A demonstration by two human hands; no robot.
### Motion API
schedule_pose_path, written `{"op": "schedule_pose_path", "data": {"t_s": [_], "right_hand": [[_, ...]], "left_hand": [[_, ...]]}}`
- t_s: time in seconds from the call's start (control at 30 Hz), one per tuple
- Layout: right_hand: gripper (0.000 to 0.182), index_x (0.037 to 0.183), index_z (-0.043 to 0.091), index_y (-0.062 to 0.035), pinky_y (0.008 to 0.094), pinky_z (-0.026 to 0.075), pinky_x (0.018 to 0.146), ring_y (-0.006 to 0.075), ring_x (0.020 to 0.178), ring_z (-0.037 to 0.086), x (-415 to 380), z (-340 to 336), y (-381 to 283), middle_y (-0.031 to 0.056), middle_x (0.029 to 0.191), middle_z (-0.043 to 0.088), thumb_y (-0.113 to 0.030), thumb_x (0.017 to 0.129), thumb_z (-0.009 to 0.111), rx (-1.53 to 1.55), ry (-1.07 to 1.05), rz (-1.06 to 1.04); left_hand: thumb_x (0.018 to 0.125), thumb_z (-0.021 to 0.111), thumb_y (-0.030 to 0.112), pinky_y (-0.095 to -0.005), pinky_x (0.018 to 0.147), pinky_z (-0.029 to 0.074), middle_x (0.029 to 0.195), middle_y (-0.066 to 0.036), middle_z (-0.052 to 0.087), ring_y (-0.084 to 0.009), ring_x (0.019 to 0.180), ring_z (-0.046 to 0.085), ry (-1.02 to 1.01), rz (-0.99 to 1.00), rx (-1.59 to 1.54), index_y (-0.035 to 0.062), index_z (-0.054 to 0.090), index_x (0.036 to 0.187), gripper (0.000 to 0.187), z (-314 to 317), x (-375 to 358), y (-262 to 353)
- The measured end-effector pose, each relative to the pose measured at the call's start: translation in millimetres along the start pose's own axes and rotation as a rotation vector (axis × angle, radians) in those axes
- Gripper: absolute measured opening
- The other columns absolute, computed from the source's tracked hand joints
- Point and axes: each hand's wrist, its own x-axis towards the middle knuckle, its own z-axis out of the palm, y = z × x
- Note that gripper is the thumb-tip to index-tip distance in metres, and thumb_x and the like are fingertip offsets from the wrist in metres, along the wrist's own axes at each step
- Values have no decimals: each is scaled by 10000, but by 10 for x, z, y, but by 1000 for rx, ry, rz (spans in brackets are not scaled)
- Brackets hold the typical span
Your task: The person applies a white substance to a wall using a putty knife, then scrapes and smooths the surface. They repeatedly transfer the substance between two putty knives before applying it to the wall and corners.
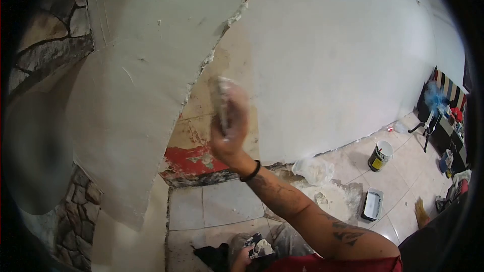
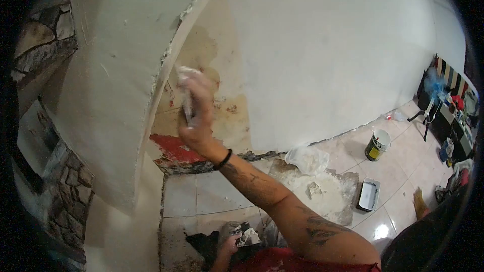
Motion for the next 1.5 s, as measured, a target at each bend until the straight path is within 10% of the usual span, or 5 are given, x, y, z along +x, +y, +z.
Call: {"op": "schedule_pose_path", "data": {"t_s": [0.13,0.47,0.87,1.17,1.5], "right_hand": [[684,1319,305,10,362,297,1034,245,1218,373,598,-260,-35,159,1287,388,92,654,442,57,269,25],[670,1278,361,-17,293,389,929,171,1077,454,979,-28,181,87,1122,478,114,624,429,72,134,-55],[701,1298,321,-22,392,250,1065,263,1302,264,-3,366,5,138,1352,211,182,629,378,128,39,24],[640,1267,347,23,344,338,983,212,1140,403,596,-261,48,118,1205,416,-10,642,479,40,304,50],[692,1286,312,-18,244,395,851,141,1000,466,1010,-28,249,100,1131,468,121,616,413,162,129,-58]], "left_hand": [[868,522,184,-376,733,535,910,-116,659,-236,773,650,-46,-46,60,18,600,1000,226,-506,380,24],[875,514,180,-389,737,533,903,-119,656,-255,774,647,-104,-62,-65,15,587,1021,231,-431,380,-39],[882,507,169,-397,765,525,970,-124,643,-254,808,640,-99,36,-66,8,567,1057,244,-309,304,-68],[875,529,227,-395,746,528,879,-120,665,-255,777,650,-69,-101,3,23,608,1004,253,-441,370,44],[888,510,208,-397,736,537,951,-125,648,-255,785,649,-51,4,-54,-1,561,1056,272,-220,228,-66]]}}
